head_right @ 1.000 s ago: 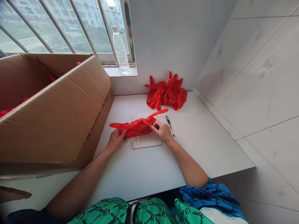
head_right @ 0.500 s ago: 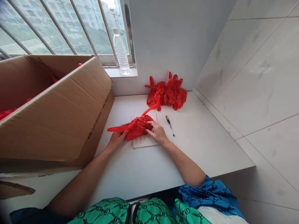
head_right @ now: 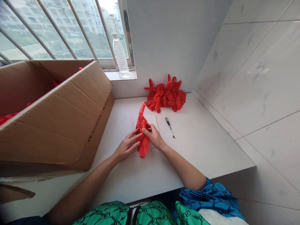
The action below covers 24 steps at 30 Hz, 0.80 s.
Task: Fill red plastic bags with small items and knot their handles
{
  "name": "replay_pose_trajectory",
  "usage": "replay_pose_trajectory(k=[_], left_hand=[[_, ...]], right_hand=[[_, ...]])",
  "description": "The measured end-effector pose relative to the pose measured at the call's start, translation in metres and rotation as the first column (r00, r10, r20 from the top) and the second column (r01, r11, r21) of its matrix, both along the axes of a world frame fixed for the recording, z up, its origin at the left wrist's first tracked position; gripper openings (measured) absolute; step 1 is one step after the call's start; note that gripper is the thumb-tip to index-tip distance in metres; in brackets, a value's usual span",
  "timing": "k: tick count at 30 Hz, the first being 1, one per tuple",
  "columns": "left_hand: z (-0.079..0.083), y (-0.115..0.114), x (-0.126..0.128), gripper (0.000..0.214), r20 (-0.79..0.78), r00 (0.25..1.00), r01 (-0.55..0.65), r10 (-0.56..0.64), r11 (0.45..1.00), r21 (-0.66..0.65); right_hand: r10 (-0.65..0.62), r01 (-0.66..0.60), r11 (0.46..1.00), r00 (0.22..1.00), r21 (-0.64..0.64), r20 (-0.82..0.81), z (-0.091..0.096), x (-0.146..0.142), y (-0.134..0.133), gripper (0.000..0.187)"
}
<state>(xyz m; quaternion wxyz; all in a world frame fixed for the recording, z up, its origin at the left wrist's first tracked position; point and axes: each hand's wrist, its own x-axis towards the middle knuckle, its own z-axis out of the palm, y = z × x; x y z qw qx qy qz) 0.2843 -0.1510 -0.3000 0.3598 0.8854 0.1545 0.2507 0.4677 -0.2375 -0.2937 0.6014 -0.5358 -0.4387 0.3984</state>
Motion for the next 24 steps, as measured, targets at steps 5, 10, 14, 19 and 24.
replay_pose_trajectory(k=[5,10,14,19,24], left_hand=[[0.013,-0.022,0.002,0.038,0.049,0.997,0.055,-0.058,0.997,0.058],[0.01,-0.009,0.003,0.026,0.227,0.895,-0.312,0.384,0.903,-0.296],[0.007,-0.002,0.004,0.051,0.117,0.92,-0.213,0.375,0.725,-0.655],[0.012,-0.005,0.003,0.045,0.136,0.964,-0.037,0.229,0.618,-0.785],[0.012,-0.006,0.004,0.044,0.167,0.952,-0.022,0.257,0.601,-0.799]], right_hand=[[-0.013,0.013,1.0,0.926,-0.002,-0.378,0.007,0.001,-0.002,0.037],[-0.032,-0.009,0.998,0.821,-0.068,-0.57,0.006,0.015,-0.001,0.031],[0.052,-0.088,0.996,0.799,-0.031,-0.599,0.006,0.013,-0.001,0.034],[0.049,-0.077,0.997,0.851,-0.031,-0.523,0.012,0.011,-0.003,0.036],[0.04,-0.057,0.997,0.956,-0.053,-0.29,0.021,0.006,-0.009,0.05]])
